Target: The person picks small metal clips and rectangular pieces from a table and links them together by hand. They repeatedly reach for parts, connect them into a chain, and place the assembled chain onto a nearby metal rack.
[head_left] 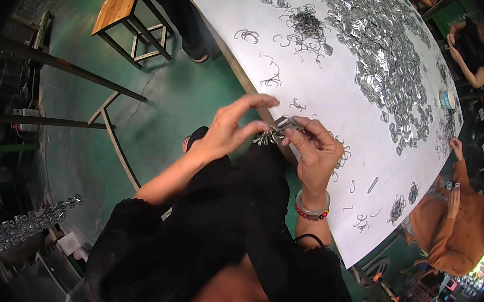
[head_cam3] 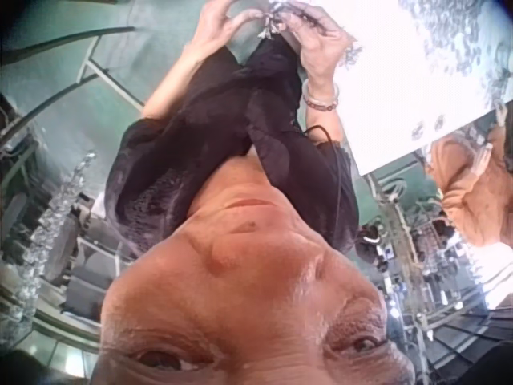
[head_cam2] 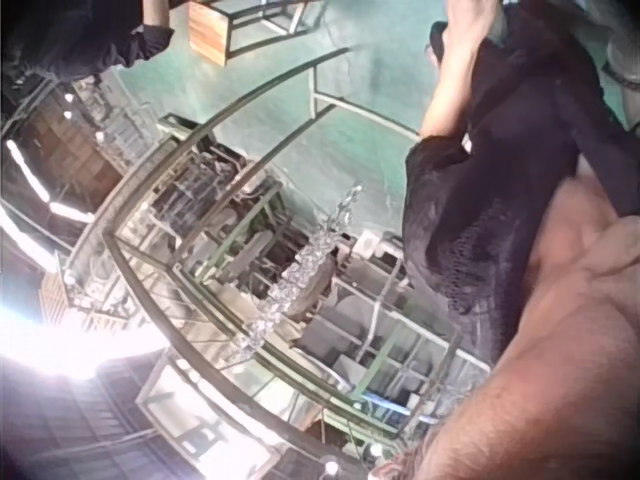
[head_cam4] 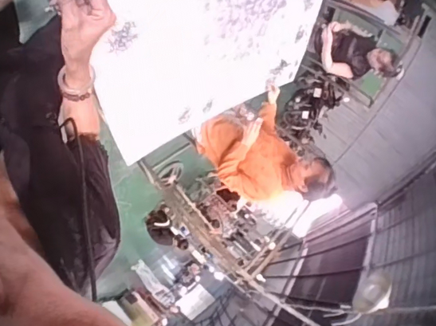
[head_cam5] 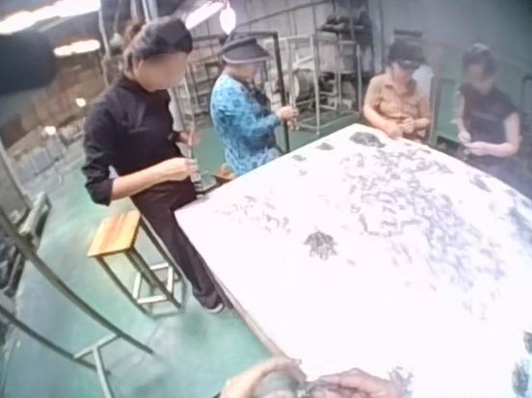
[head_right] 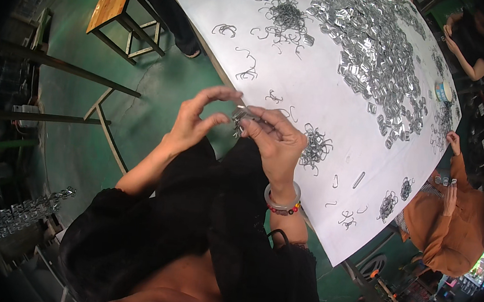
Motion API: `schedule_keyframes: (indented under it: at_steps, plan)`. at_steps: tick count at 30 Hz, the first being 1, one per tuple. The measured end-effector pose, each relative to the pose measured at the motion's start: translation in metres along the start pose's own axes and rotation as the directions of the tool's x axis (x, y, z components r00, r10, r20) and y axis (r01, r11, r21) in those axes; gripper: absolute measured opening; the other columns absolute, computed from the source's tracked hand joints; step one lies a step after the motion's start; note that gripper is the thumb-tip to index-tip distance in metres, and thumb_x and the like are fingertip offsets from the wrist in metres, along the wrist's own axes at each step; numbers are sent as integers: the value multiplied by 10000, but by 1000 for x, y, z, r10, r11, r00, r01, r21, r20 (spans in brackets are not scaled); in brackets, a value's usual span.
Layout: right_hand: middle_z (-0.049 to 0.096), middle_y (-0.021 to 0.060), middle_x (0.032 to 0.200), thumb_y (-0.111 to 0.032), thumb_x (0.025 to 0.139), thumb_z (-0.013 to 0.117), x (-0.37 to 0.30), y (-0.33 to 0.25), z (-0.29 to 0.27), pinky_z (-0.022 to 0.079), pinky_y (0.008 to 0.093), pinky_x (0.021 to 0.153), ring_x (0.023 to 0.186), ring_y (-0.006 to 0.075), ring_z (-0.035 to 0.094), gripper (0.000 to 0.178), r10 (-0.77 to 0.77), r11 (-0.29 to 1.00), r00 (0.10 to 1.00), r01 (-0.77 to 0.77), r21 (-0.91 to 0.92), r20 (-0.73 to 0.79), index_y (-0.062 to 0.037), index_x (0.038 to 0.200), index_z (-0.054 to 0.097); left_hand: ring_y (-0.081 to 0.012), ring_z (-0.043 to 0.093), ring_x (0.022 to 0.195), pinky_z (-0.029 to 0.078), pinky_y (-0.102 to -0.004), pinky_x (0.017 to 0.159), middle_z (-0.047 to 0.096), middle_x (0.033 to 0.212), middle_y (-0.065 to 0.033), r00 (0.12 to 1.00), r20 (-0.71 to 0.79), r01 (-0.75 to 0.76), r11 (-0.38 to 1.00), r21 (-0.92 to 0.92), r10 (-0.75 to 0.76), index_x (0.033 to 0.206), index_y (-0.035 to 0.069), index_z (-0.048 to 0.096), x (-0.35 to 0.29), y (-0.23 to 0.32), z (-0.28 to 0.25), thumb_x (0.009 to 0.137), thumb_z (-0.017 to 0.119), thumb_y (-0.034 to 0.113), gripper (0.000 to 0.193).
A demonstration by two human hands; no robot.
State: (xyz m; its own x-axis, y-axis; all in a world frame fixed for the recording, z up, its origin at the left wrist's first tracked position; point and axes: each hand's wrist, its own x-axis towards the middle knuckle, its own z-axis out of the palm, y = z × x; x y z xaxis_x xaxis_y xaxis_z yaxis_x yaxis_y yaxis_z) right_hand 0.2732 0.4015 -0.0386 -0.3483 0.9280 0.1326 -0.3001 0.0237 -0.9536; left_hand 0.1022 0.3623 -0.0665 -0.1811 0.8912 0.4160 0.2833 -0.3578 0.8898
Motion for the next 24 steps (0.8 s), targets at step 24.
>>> schedule_keyframes:
  at_steps: [24]
  plan:
    - [667, 121, 834, 79, 781, 670, 9, 11, 16, 495, 207, 626, 660, 112, 613, 169, 16, 996, 1000, -14, -86, 24, 90, 949, 658, -341, 624, 858, 484, -405, 716, 645, 943, -193, 999, 30, -28, 748, 663, 10, 1012, -41, 589, 189, -152, 32, 905, 530, 174, 248]
